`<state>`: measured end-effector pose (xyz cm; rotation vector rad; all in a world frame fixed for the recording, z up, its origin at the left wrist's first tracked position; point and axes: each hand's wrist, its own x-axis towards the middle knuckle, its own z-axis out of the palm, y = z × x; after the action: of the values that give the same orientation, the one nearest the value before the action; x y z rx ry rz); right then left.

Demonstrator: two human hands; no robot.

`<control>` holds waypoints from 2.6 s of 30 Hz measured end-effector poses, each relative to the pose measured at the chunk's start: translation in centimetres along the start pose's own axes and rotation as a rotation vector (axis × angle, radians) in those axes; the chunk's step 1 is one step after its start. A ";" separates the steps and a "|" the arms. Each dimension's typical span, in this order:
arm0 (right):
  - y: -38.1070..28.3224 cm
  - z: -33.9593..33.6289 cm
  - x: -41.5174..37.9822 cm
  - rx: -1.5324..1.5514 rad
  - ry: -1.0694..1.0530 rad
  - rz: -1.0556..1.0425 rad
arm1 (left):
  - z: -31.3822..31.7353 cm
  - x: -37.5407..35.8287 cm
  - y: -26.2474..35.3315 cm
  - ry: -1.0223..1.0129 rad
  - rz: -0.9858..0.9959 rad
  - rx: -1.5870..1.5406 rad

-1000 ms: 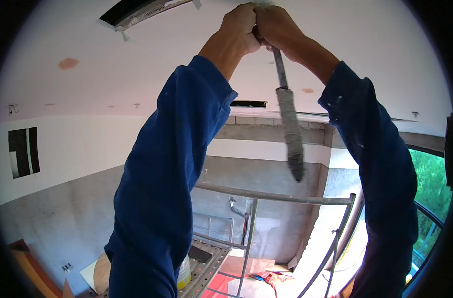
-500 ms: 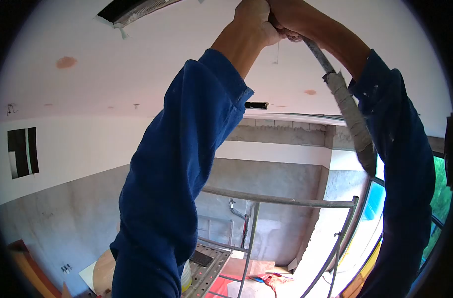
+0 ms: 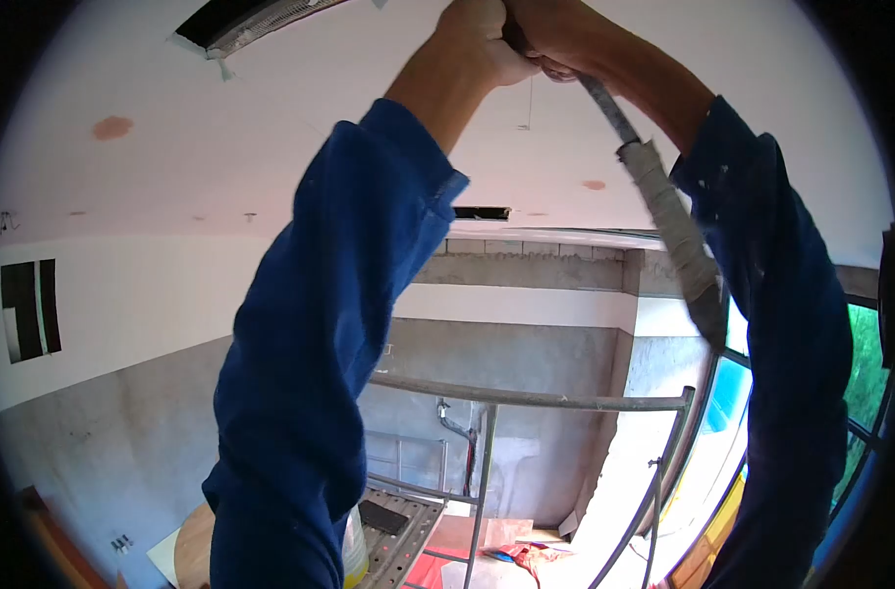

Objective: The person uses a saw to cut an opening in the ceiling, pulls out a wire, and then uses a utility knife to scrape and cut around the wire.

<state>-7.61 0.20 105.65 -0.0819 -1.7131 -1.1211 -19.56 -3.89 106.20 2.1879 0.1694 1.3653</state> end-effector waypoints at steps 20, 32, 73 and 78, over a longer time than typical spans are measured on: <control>-1.1 5.5 2.3 -0.382 0.349 -0.020 | -2.1 -0.7 2.5 0.130 -0.129 0.034; 0.7 1.9 -1.0 0.338 0.046 0.194 | 2.1 -3.2 -2.3 0.181 0.101 0.053; -3.4 2.8 -3.1 0.999 0.216 0.430 | 4.6 -6.2 0.2 0.653 -0.071 0.545; -6.4 3.5 -4.4 1.055 0.356 0.395 | 4.8 -8.2 0.9 0.713 -0.158 0.603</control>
<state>-11.47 0.97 98.14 0.3986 -1.6598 0.1317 -19.50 -9.59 98.55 1.9324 1.1119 2.1403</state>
